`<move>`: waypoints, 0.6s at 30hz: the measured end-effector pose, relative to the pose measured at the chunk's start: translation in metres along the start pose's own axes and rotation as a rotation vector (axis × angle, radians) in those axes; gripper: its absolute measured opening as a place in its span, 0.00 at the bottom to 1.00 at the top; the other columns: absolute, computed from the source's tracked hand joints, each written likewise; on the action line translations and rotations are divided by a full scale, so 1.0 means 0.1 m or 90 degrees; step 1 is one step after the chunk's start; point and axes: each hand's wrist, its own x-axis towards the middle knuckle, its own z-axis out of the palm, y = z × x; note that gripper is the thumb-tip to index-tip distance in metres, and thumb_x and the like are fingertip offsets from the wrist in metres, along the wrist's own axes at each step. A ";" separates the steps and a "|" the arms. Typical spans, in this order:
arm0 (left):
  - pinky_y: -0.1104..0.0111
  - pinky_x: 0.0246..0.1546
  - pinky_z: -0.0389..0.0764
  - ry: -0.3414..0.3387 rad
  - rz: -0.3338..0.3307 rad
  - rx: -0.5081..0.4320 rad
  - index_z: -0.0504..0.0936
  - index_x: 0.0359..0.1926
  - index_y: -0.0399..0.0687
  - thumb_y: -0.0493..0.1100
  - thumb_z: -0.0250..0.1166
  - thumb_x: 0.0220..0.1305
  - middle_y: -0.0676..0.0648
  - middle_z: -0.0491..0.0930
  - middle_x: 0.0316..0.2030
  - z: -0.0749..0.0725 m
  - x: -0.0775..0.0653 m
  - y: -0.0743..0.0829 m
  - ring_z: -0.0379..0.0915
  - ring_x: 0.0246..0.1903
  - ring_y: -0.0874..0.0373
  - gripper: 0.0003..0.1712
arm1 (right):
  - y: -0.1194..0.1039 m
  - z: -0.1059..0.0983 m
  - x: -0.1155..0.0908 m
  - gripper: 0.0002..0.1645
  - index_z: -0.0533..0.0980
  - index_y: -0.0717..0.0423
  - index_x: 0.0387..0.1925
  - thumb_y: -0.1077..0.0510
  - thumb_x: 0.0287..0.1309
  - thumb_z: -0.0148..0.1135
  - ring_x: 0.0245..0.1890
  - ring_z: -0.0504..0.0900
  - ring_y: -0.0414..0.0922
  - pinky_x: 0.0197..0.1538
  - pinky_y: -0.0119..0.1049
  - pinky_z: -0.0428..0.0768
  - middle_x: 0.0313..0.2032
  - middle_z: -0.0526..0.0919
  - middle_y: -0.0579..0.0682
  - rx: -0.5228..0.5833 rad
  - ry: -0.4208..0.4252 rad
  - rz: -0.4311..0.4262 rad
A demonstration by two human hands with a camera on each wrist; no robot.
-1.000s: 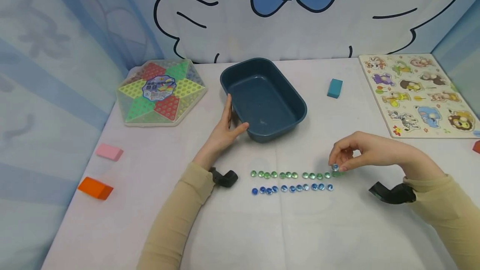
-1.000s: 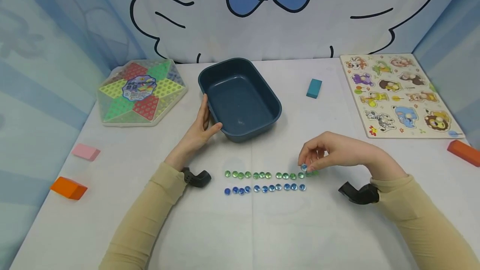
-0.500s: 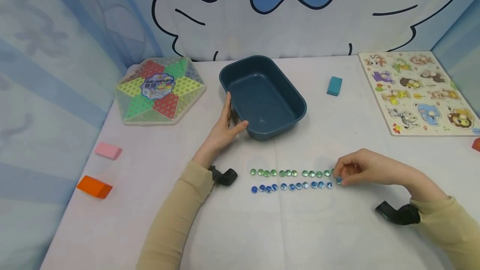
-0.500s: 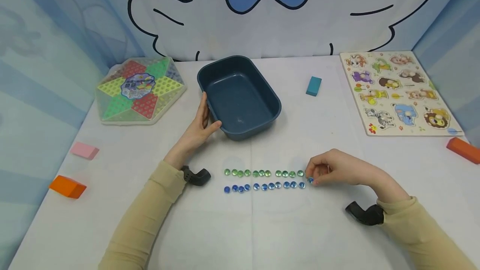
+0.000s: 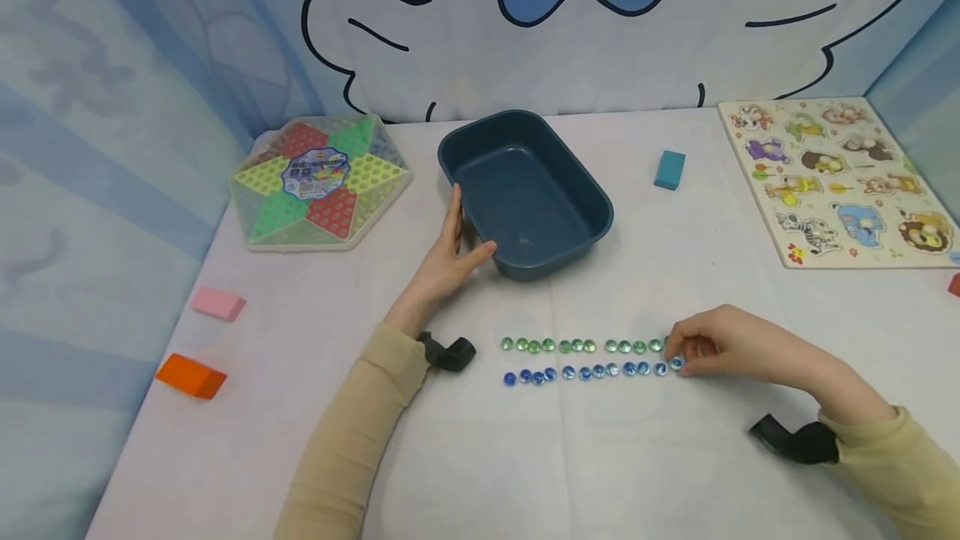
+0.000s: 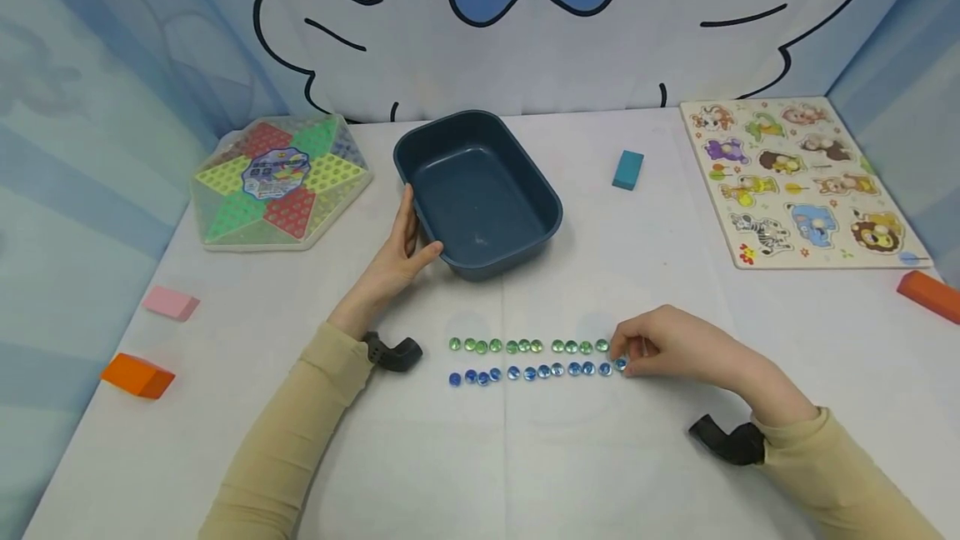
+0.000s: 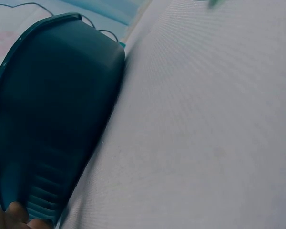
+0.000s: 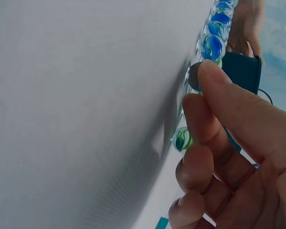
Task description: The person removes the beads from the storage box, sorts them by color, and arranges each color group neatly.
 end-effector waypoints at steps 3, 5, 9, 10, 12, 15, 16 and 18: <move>0.61 0.71 0.44 0.007 0.004 0.005 0.29 0.71 0.70 0.48 0.62 0.61 0.57 0.29 0.72 0.01 0.06 -0.11 0.29 0.71 0.60 0.55 | -0.04 0.01 0.00 0.06 0.79 0.41 0.33 0.53 0.51 0.67 0.22 0.66 0.29 0.25 0.24 0.67 0.20 0.70 0.33 -0.035 0.000 0.021; 0.61 0.70 0.44 0.014 0.009 0.011 0.29 0.70 0.73 0.49 0.62 0.61 0.58 0.30 0.72 0.01 0.09 -0.17 0.30 0.71 0.61 0.55 | -0.05 0.01 0.01 0.07 0.80 0.41 0.33 0.54 0.50 0.67 0.22 0.66 0.29 0.25 0.24 0.67 0.20 0.70 0.33 -0.049 -0.003 0.030; 0.61 0.70 0.44 0.018 0.015 0.016 0.28 0.70 0.74 0.50 0.63 0.60 0.59 0.30 0.72 0.02 0.11 -0.21 0.30 0.71 0.61 0.55 | -0.08 0.01 0.01 0.08 0.80 0.41 0.33 0.54 0.49 0.68 0.22 0.66 0.29 0.26 0.24 0.67 0.21 0.70 0.33 -0.061 -0.004 0.031; 0.61 0.70 0.44 0.018 0.015 0.015 0.28 0.70 0.73 0.50 0.63 0.60 0.59 0.30 0.72 0.02 0.11 -0.21 0.30 0.71 0.61 0.55 | -0.08 0.01 0.01 0.08 0.80 0.41 0.34 0.55 0.49 0.68 0.22 0.66 0.29 0.25 0.24 0.67 0.21 0.70 0.33 -0.062 -0.005 0.030; 0.62 0.70 0.44 0.015 0.013 0.013 0.28 0.70 0.72 0.50 0.63 0.60 0.59 0.29 0.72 0.02 0.10 -0.20 0.29 0.71 0.62 0.55 | -0.08 0.01 0.01 0.08 0.80 0.41 0.34 0.55 0.49 0.68 0.22 0.66 0.29 0.25 0.24 0.67 0.21 0.71 0.33 -0.061 -0.005 0.029; 0.61 0.71 0.43 0.007 0.005 0.006 0.28 0.71 0.68 0.47 0.62 0.61 0.56 0.29 0.72 0.01 0.06 -0.10 0.29 0.71 0.59 0.55 | -0.09 0.01 0.02 0.08 0.80 0.42 0.34 0.55 0.49 0.68 0.22 0.66 0.29 0.25 0.24 0.67 0.21 0.71 0.33 -0.059 -0.007 0.031; 0.61 0.71 0.43 0.005 0.001 0.006 0.28 0.71 0.67 0.46 0.62 0.62 0.55 0.29 0.72 0.01 0.03 -0.06 0.29 0.71 0.59 0.54 | -0.09 0.01 0.02 0.08 0.80 0.42 0.34 0.55 0.49 0.68 0.22 0.66 0.29 0.25 0.24 0.67 0.21 0.71 0.33 -0.060 -0.007 0.031; 0.60 0.71 0.43 0.001 -0.005 0.005 0.28 0.72 0.64 0.44 0.61 0.62 0.53 0.29 0.72 0.01 -0.01 0.03 0.29 0.71 0.57 0.54 | -0.09 0.01 0.02 0.08 0.79 0.42 0.34 0.55 0.49 0.68 0.21 0.65 0.29 0.25 0.24 0.67 0.21 0.70 0.33 -0.062 -0.007 0.032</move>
